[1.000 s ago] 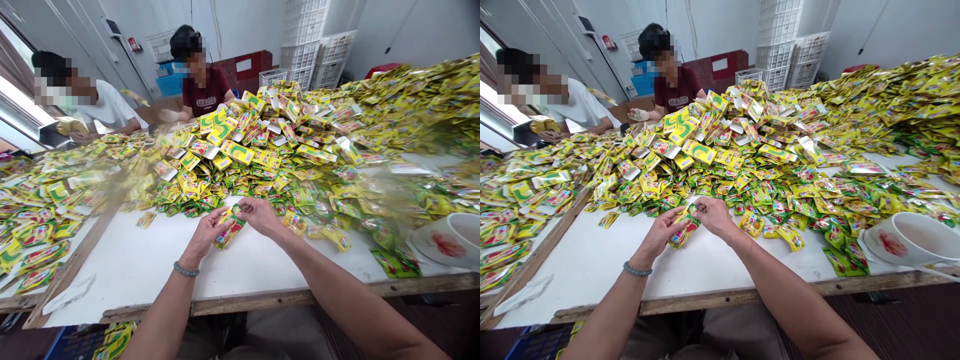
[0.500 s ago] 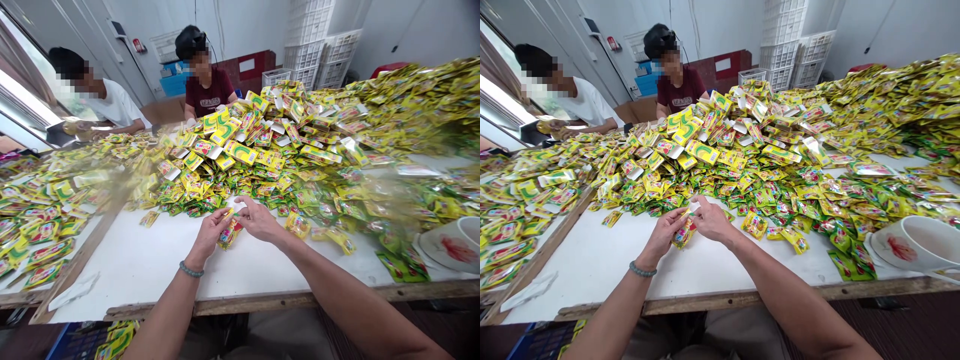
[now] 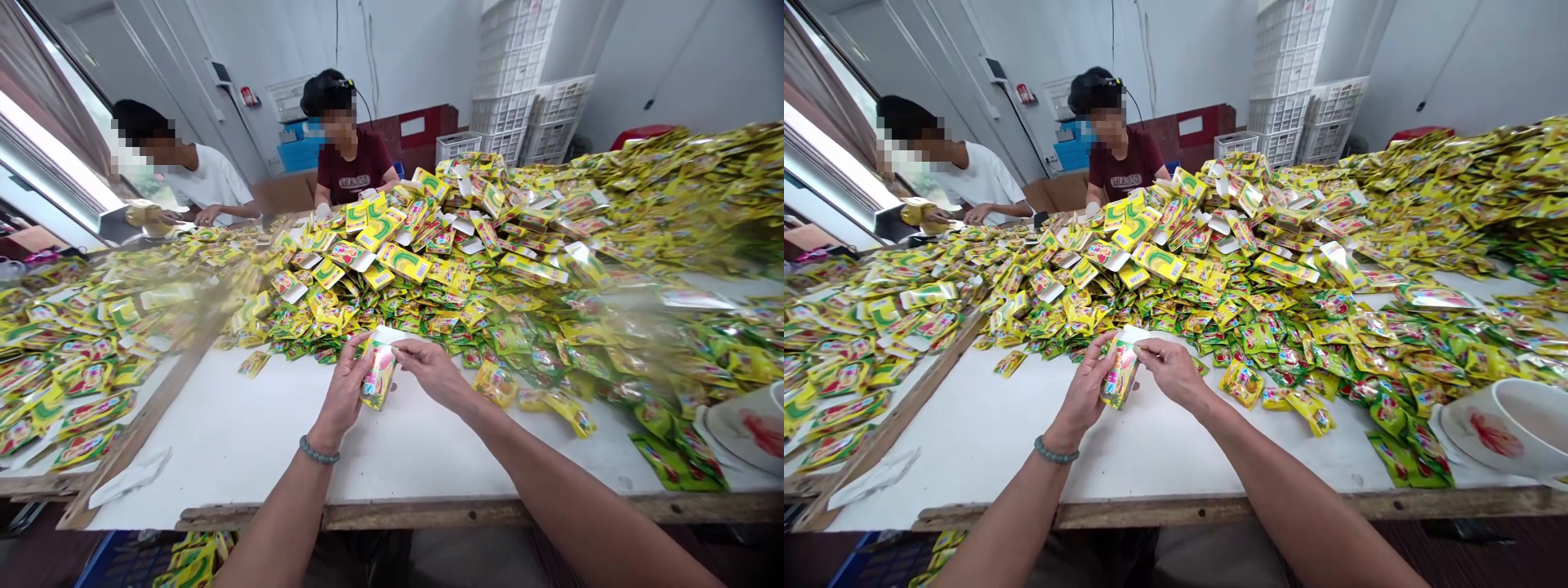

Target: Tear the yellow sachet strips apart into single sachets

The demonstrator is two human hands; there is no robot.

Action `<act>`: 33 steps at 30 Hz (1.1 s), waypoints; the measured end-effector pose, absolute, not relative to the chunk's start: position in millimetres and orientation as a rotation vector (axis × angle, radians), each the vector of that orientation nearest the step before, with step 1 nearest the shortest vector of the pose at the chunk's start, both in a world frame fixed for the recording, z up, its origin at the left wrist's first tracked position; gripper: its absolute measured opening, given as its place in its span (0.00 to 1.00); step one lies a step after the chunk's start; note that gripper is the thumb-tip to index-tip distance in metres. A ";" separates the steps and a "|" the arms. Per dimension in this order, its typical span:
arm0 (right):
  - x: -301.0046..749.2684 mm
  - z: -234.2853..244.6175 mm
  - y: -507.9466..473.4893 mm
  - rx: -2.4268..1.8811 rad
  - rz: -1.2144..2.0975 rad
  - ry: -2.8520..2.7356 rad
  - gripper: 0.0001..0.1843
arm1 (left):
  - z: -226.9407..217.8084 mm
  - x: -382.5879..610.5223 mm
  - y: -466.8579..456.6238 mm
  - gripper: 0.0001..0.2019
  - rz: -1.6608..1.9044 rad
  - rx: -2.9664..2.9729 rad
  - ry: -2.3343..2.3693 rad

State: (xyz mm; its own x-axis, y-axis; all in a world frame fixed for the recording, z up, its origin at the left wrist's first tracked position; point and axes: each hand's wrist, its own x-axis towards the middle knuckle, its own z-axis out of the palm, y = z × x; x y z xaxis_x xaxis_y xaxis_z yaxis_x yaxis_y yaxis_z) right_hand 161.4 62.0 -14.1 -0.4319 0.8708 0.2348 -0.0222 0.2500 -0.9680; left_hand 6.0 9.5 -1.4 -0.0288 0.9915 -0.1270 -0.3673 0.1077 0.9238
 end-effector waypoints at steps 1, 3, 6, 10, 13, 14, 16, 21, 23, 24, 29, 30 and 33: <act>162.9 -12.1 61.2 -0.810 1.297 -1.684 0.15 | -1.3 5.8 9.3 0.26 1.305 0.834 1.011; 166.3 -7.5 60.3 -0.835 1.288 -1.706 0.15 | -1.4 5.7 9.6 0.27 1.295 0.852 1.001; 169.5 -2.7 59.9 -0.833 1.319 -1.706 0.15 | -2.6 6.4 10.7 0.28 1.307 0.872 1.008; 170.0 -1.7 60.3 -0.847 1.339 -1.725 0.16 | -4.8 8.1 11.0 0.29 1.348 0.921 1.034; 169.3 -3.3 60.9 -0.857 1.350 -1.716 0.17 | -5.4 9.2 10.5 0.32 1.374 0.928 1.062; 169.0 -3.9 61.1 -0.852 1.349 -1.710 0.17 | -5.3 9.3 10.4 0.32 1.375 0.925 1.067; 168.1 -5.3 61.1 -0.831 1.349 -1.704 0.16 | -5.0 9.2 10.5 0.29 1.367 0.921 1.067; 166.0 -7.5 59.3 -0.806 1.342 -1.690 0.14 | -2.1 8.0 11.1 0.23 1.305 0.879 1.036; 166.2 -6.0 57.8 -0.822 1.312 -1.672 0.16 | -1.2 7.3 11.3 0.23 1.273 0.860 1.031; 166.7 -4.4 56.9 -0.835 1.278 -1.687 0.17 | -1.1 6.8 11.3 0.23 1.271 0.846 1.033; 168.9 3.3 54.2 -0.859 1.169 -1.809 0.12 | -5.2 3.2 12.0 0.26 1.374 0.782 1.085; 168.2 2.7 54.6 -0.865 1.212 -1.782 0.13 | -6.2 2.8 12.1 0.26 1.378 0.795 1.097; 163.8 -4.1 57.3 -0.935 1.329 -1.664 0.15 | -8.3 2.9 12.3 0.25 1.359 0.867 1.133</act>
State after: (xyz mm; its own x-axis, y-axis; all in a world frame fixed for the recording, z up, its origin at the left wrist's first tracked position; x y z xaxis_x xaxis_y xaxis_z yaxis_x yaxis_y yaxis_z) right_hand 163.8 57.3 -4.1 -0.4129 0.9009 0.1339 0.0684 0.1772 -0.9818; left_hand 2.9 12.3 -8.3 -0.1202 0.9868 -0.1087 -0.2840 0.0708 0.9562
